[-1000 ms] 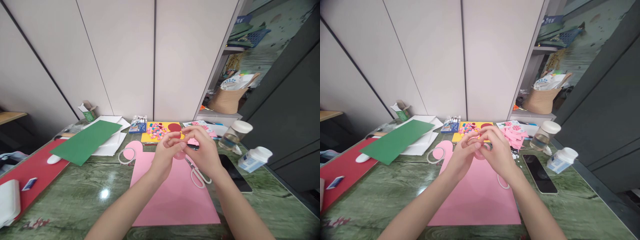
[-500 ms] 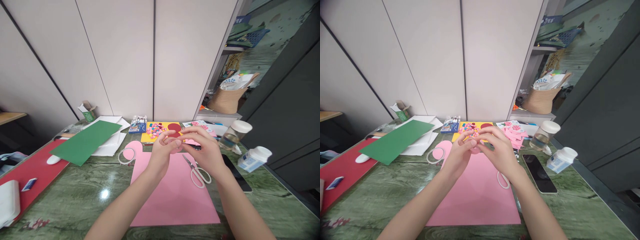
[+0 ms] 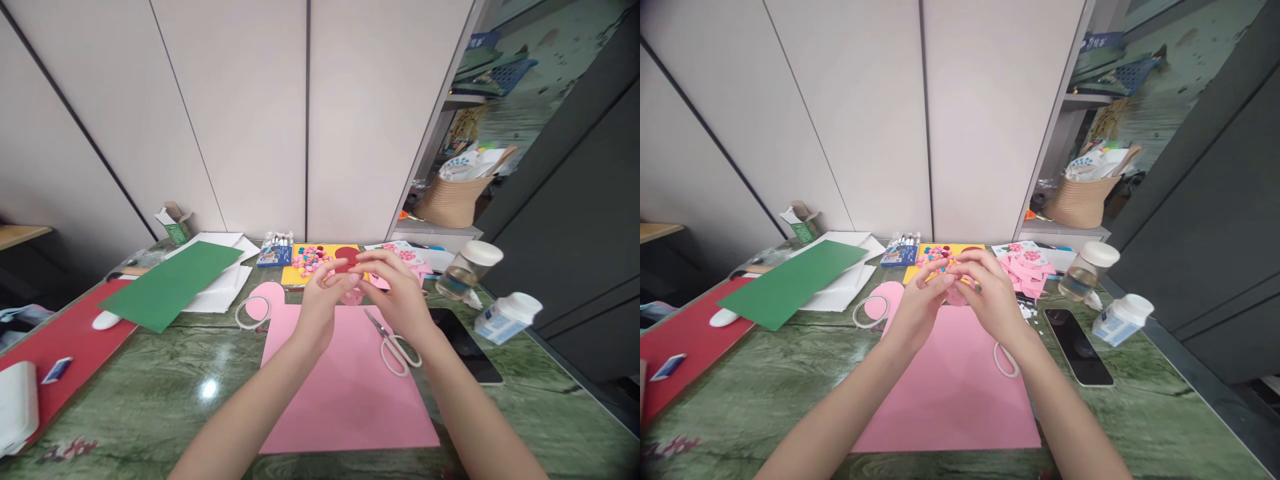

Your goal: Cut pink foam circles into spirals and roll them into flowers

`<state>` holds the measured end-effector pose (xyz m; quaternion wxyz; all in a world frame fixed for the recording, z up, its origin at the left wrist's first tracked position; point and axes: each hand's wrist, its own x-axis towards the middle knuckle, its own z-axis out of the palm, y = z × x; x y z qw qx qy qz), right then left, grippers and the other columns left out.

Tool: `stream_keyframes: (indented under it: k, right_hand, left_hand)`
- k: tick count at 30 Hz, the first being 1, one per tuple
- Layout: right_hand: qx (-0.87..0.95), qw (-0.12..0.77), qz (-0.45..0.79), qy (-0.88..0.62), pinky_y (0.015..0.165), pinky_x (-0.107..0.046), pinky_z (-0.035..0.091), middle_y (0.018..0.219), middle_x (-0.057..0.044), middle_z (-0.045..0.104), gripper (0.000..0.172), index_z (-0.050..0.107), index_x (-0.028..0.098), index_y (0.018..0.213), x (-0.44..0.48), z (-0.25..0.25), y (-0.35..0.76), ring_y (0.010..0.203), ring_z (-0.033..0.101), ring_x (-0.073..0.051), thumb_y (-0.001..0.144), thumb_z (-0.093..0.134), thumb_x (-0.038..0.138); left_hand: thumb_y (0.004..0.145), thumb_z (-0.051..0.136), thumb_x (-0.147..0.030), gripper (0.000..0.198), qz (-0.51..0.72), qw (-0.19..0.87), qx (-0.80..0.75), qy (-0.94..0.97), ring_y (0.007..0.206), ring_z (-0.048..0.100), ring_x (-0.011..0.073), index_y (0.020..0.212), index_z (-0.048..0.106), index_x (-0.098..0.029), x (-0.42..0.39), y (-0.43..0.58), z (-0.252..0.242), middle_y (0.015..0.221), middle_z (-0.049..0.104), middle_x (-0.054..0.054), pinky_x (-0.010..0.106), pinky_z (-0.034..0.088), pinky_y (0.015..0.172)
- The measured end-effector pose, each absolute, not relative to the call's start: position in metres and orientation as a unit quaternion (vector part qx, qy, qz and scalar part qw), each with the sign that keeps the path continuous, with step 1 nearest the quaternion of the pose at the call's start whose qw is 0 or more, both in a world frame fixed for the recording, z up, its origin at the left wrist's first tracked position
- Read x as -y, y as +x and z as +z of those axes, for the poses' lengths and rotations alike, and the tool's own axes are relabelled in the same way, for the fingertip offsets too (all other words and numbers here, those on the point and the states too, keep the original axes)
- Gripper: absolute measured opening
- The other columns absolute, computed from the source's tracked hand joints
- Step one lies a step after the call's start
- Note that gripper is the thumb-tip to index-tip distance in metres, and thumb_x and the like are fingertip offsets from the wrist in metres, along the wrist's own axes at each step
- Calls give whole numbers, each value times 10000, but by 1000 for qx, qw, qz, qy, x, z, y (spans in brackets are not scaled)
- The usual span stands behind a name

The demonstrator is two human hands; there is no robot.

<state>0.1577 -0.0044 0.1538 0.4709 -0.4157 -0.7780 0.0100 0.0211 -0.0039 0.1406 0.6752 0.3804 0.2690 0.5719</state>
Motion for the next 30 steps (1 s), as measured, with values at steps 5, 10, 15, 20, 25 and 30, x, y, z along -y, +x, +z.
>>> stream_keyframes:
  k: [5,10,15,20,25,30]
  right_hand:
    - [757,485,22,-436,842,-390,447,1011,-45,578,85,587,241,798,6,155,156,971,561,-203,772,578,161]
    - [754,489,33,-437,818,-376,443,951,-37,579,126,513,220,705,8,158,153,942,563,-199,730,588,122]
    - [760,480,31,-437,802,-363,448,934,-32,577,121,519,218,718,9,159,153,931,559,-193,731,594,124]
    - [777,468,14,-421,819,-360,457,960,-39,594,110,616,248,856,9,160,158,953,561,-193,795,572,167]
    - [814,419,36,-400,853,-369,461,1064,-50,580,225,630,280,1006,9,159,163,1020,541,-197,853,500,178]
    - [809,426,19,-405,831,-350,468,1054,-44,583,184,650,277,959,6,155,164,1001,549,-190,839,535,198]
  left_hand:
    - [643,724,-254,389,569,680,-255,386,669,596,124,998,571,-209,6,21,142,747,651,1,293,428,721]
    - [640,727,-233,364,556,684,-261,394,704,594,132,969,574,-204,7,22,142,783,659,13,274,425,677]
    - [640,729,-207,349,568,679,-255,389,742,605,131,944,559,-186,7,23,140,791,667,23,273,444,717]
    - [640,723,-198,376,573,681,-260,374,685,613,114,968,539,-185,3,20,142,744,656,0,278,448,741]
    - [638,717,-193,390,528,686,-266,424,628,602,109,991,550,-192,-6,12,143,709,646,-9,280,450,714]
    - [648,719,-225,406,501,663,-282,479,675,631,145,1018,554,-201,-13,7,140,773,670,19,315,456,735]
